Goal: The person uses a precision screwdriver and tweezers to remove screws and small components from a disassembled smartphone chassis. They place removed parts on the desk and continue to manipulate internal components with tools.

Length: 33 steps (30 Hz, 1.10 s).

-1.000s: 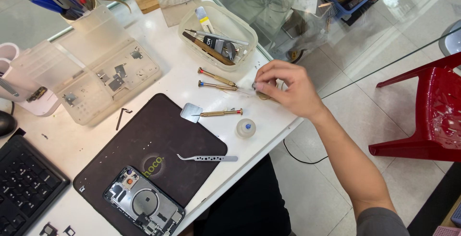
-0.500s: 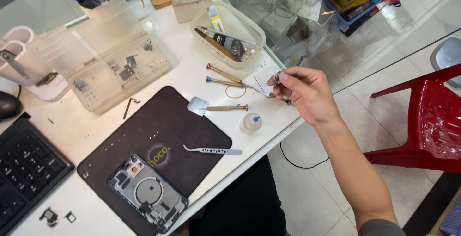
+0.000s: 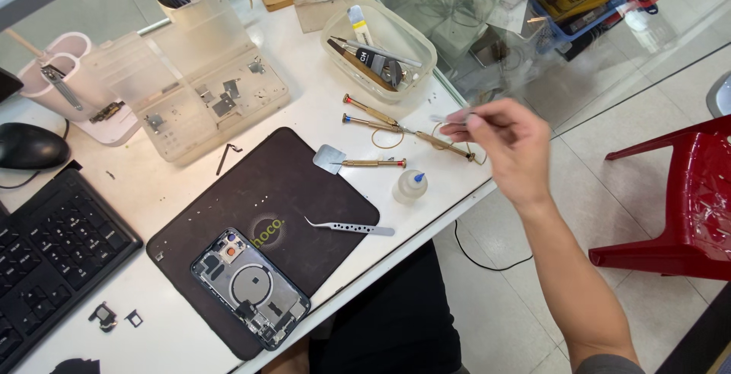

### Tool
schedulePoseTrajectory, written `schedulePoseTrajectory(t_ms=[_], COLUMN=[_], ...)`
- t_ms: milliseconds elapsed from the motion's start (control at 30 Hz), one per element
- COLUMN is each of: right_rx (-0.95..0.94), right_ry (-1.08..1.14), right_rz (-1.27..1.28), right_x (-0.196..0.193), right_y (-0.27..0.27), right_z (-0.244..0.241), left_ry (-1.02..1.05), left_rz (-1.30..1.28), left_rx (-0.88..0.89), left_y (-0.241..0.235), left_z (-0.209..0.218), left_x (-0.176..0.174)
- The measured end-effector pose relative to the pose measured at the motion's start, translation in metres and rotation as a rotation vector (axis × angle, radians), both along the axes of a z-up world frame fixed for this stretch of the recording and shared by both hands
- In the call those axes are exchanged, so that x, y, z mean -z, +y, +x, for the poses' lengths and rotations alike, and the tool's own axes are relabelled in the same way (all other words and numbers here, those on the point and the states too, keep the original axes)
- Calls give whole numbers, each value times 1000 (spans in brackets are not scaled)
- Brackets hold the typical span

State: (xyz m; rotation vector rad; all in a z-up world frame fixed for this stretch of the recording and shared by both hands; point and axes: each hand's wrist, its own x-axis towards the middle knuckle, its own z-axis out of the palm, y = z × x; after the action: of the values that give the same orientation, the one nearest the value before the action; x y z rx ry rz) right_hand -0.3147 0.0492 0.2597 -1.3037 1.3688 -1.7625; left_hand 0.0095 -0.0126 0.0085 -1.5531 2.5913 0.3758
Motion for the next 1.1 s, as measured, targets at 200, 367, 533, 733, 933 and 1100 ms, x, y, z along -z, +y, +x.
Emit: schedulePoseTrajectory(t_ms=[200,367,533,733,933,1100], right_rx=[279,185,-49,-380,-446,-542], right_ry=[662,875,782,724,741,714], right_rz=[-326,-442,-505,-667,-812,-724], right_x=[-6,6,17,17,16,-2], right_y=[78,136,141,111,80,59], right_z=[2,28,86,143,218,248], left_ry=[17,20,-21,584,1239,1279], left_rz=[-4,-5,44,581,482,422], left_rx=[25,55,65,135,-638,-726], left_y=[15,6,59,177,177,158], left_z=[-6,-10,15,85,124,134], left_x=[-8,11,-7,-175,-267,-275])
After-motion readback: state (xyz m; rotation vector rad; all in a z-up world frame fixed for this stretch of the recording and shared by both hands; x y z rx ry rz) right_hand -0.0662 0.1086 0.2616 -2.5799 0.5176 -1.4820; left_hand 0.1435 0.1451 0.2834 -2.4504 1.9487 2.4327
